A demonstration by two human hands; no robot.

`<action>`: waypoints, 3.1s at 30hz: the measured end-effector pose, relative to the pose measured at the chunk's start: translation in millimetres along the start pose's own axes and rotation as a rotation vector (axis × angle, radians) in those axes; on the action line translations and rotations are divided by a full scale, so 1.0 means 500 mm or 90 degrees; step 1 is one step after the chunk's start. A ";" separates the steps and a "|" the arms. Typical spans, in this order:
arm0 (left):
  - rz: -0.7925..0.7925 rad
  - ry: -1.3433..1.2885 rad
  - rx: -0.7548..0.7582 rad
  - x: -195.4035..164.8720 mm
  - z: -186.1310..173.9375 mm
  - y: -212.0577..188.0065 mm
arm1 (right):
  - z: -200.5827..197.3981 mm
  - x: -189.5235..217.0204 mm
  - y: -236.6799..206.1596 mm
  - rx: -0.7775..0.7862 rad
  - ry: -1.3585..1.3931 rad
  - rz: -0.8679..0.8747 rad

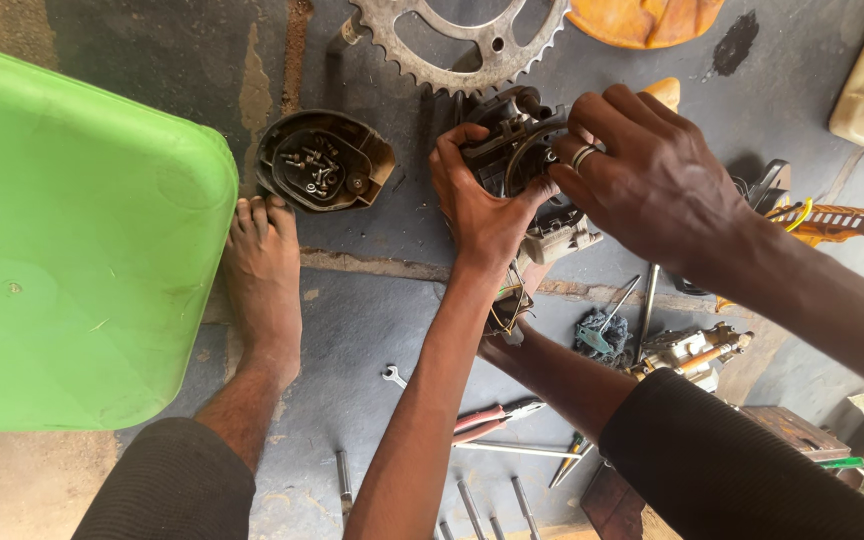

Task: The person disassembles a small engine block, removing a circular cover and internal components. They then use a wrench to loosen and remove bolts from the engine casing, placing the parts on the floor.

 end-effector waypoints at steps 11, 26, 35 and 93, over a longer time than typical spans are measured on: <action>-0.002 -0.004 -0.004 -0.004 0.002 0.000 | 0.006 0.002 0.002 0.023 -0.018 -0.016; -0.024 -0.064 0.009 -0.001 0.005 -0.001 | 0.024 -0.015 -0.005 0.020 -0.008 -0.042; -0.022 -0.017 -0.003 0.001 0.000 0.001 | 0.007 -0.006 0.009 0.004 0.004 -0.047; -0.035 0.001 -0.007 0.006 0.010 0.006 | 0.020 -0.027 -0.004 0.028 -0.018 -0.057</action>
Point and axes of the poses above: each hand's wrist, its own y-axis towards the middle knuckle, its own z-axis out of the palm, x = y × z, the point moved 3 cm from there along y, towards the middle knuckle, and after that the axes turned 15 degrees about x, right-handed, at the moved point
